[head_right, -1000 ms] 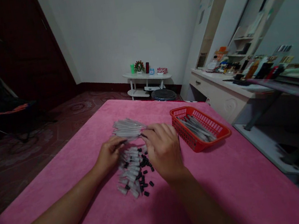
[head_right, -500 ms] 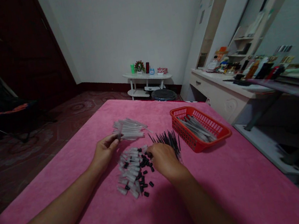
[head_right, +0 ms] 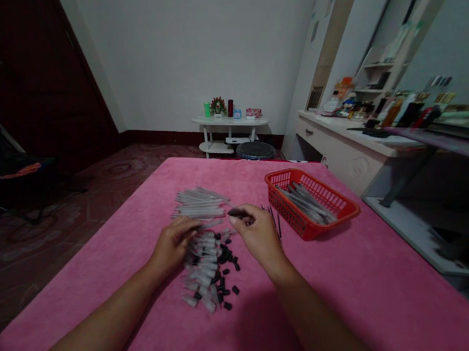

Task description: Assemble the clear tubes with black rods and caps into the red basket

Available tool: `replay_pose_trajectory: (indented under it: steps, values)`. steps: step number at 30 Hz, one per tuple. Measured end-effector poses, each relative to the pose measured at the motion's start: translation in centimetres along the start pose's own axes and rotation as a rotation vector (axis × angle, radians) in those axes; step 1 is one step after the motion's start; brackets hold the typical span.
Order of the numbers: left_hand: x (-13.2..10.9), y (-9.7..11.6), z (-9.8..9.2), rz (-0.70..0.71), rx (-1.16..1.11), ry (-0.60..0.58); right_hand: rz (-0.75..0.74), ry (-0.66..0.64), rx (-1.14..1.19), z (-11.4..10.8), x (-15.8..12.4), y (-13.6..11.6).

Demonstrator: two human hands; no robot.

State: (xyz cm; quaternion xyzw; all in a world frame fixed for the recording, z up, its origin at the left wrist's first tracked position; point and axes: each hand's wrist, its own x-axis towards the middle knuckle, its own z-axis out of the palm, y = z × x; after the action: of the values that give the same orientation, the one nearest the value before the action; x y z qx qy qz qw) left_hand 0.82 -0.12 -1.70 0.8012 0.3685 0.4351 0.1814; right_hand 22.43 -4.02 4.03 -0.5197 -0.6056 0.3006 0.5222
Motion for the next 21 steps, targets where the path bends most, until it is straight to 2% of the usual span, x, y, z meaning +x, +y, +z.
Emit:
replay_pose_trajectory:
  steps: [4, 8, 16, 21]
  values:
    - [0.01, -0.04, 0.01, 0.014, 0.016, -0.009, 0.075, -0.003, 0.099, 0.3, -0.24, 0.11]
    - [-0.01, -0.03, -0.03, 0.03, 0.016, -0.009, 0.056, -0.006, 0.138, 0.51, -0.2, 0.25]
    - [0.07, 0.46, -0.17, 0.028, 0.026, -0.029, -0.055, -0.001, -0.092, 0.6, -0.22, 0.66]
    - [0.03, 0.57, -0.1, 0.033, 0.05, -0.041, -0.176, -0.012, -0.254, 0.44, -0.56, 0.52]
